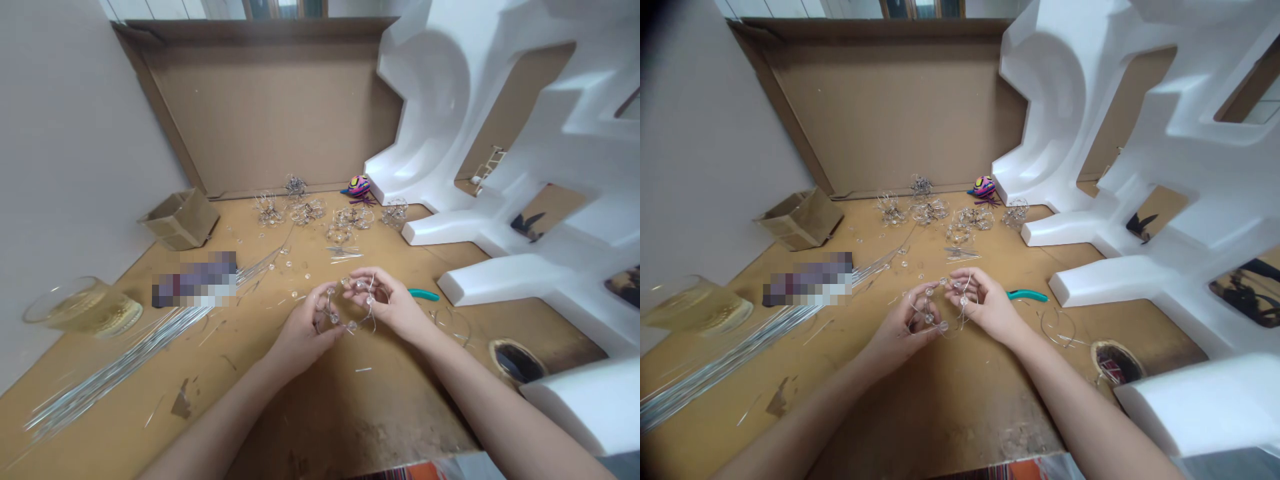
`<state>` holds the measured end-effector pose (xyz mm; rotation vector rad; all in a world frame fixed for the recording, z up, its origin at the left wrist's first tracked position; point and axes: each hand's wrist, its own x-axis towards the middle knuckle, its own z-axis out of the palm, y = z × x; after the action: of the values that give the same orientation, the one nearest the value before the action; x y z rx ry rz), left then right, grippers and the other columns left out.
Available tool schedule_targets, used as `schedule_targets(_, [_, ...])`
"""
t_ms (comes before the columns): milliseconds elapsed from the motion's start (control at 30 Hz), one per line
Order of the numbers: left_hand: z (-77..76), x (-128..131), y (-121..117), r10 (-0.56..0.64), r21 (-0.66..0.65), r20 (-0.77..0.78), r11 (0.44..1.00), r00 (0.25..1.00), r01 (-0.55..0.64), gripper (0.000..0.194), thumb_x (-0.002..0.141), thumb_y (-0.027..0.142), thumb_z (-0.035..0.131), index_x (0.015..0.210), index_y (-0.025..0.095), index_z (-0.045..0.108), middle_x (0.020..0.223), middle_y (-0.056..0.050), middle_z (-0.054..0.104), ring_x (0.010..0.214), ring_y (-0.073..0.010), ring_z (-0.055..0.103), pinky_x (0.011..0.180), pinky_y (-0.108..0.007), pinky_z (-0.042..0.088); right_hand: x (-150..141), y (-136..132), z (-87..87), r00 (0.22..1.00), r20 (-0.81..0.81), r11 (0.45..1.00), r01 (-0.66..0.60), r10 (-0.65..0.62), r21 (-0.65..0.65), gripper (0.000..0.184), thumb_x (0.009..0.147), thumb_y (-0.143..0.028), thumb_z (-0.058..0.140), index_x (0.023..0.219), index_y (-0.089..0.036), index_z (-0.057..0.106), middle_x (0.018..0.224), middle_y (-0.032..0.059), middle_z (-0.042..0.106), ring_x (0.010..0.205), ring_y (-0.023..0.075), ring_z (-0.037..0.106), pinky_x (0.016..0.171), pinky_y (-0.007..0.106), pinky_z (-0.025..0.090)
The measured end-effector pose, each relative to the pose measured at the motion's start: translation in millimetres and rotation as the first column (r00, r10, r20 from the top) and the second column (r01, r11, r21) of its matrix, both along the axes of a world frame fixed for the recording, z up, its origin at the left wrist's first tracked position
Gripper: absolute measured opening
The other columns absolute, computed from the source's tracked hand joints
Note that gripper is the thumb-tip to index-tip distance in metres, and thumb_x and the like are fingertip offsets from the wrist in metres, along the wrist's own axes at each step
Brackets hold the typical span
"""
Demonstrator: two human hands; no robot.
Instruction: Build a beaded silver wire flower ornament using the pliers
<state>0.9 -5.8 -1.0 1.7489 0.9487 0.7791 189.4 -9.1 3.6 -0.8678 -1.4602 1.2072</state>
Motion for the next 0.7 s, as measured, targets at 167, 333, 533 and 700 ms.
schedule_targets(167, [4.6,0.8,1.1,0.044,-0.046,0.062,0.998,0.997,-0.041,0.051,0.073,0.031,0.064,0.118,0.023,0.041,0.080,0.002,0.053,0.056,-0.0074,0.043,0.054,-0.022,0.033,0.3,-1.7,0.9,0.994,0.067,0.996,-0.086,0.086,0.004,0.037,0.081,-0.024,0.057,0.116,-0.023,0.048,0.113,0.0077,0.058,0.108,0.0184,0.053,0.093,0.037,0.042])
schedule_targets(333, [6.1,1.5,0.8,0.055,-0.088,0.099,0.995,0.994,-0.046,0.046,0.074,0.028,0.063,0.114,0.022,0.041,0.079,0.004,0.050,0.053,-0.0053,0.038,0.052,-0.021,0.032,4.4,-5.5,7.8,0.982,0.121,0.988,-0.153,0.149,0.024,0.050,0.077,-0.015,0.055,0.125,-0.025,0.043,0.123,0.0091,0.051,0.110,0.0205,0.051,0.091,0.038,0.043])
schedule_targets(533, [6.1,1.9,0.0,0.058,-0.091,0.099,0.995,0.993,-0.049,0.046,0.074,0.028,0.062,0.114,0.022,0.040,0.079,0.004,0.049,0.051,-0.0049,0.035,0.051,-0.021,0.030,5.8,-6.2,9.2,0.971,0.188,0.985,-0.164,0.151,0.057,0.059,0.073,-0.010,0.057,0.128,-0.025,0.040,0.125,0.0093,0.049,0.115,0.0216,0.047,0.093,0.038,0.042])
schedule_targets(700, [7.2,3.0,-0.2,0.056,-0.105,0.122,0.994,0.991,-0.043,0.047,0.073,0.028,0.063,0.113,0.022,0.040,0.079,0.003,0.050,0.053,-0.0053,0.038,0.052,-0.021,0.032,4.7,-6.9,9.7,0.971,0.190,0.987,-0.155,0.143,0.048,0.058,0.074,-0.012,0.057,0.128,-0.025,0.039,0.125,0.0092,0.048,0.114,0.0211,0.048,0.091,0.037,0.043])
